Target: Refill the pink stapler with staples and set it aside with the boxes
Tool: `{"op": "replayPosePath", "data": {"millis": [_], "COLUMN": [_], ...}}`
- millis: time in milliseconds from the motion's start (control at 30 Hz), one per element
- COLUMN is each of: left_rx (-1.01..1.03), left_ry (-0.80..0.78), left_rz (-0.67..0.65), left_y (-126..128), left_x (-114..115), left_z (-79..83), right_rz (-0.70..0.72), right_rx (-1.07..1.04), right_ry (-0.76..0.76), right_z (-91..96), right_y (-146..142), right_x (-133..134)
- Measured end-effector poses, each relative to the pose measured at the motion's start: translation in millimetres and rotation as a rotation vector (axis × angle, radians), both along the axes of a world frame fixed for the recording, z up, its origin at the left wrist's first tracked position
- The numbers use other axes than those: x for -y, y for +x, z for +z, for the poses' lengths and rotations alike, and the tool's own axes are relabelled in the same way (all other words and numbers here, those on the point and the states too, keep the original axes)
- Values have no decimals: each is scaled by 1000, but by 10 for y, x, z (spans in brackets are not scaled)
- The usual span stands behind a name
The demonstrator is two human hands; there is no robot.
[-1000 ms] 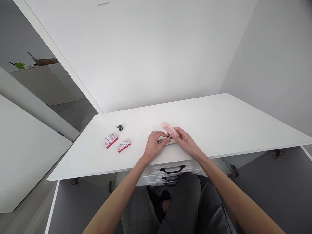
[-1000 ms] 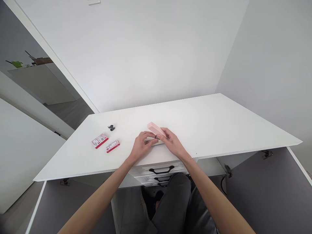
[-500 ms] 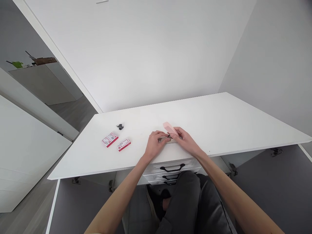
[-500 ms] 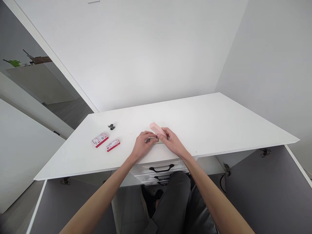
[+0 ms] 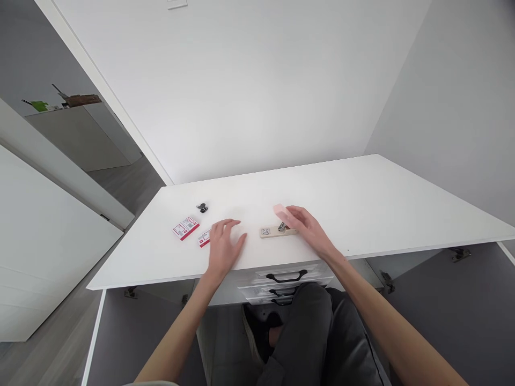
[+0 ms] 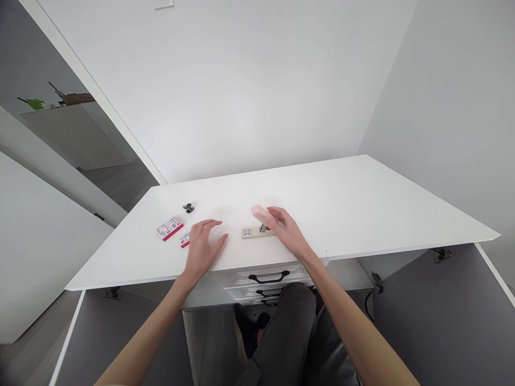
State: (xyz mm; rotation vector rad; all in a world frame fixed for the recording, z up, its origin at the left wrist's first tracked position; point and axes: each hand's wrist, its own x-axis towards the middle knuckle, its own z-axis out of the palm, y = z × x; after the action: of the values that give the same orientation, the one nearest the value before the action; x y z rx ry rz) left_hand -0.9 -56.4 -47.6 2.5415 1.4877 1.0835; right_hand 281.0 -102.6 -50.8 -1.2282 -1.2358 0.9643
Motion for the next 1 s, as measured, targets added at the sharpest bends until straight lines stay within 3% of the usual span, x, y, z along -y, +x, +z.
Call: {"op": "replayPosePath", "data": {"millis": [133, 267, 400, 533, 667, 833, 1000], "left_rx": [-74, -127, -128, -43, 155, 365, 643], "left_ry": [59, 42, 19, -64, -170, -322, -470], "left_rz": [287, 364, 287, 122, -43, -128, -197], "left_y": [-447, -683, -726, -646, -477, -177, 149], "left_x": [42, 64, 89, 171, 305, 416, 562], "left_z": [-9, -33, -21, 26, 68, 111, 245], "right_rz": [-106, -178, -223, -260, -441, -627, -480], "right_rx": [-32, -61, -80, -116, -126, -61, -21], "right_ry": [-6, -23, -34, -18, 8, 77, 34], "right_z": [-21, -80, -128, -176, -263, -284, -151], "right_y": [-4, -6, -3, 2, -7, -48, -92], "right_x": [-6, -39, -68, -70, -40, 72, 204]}}
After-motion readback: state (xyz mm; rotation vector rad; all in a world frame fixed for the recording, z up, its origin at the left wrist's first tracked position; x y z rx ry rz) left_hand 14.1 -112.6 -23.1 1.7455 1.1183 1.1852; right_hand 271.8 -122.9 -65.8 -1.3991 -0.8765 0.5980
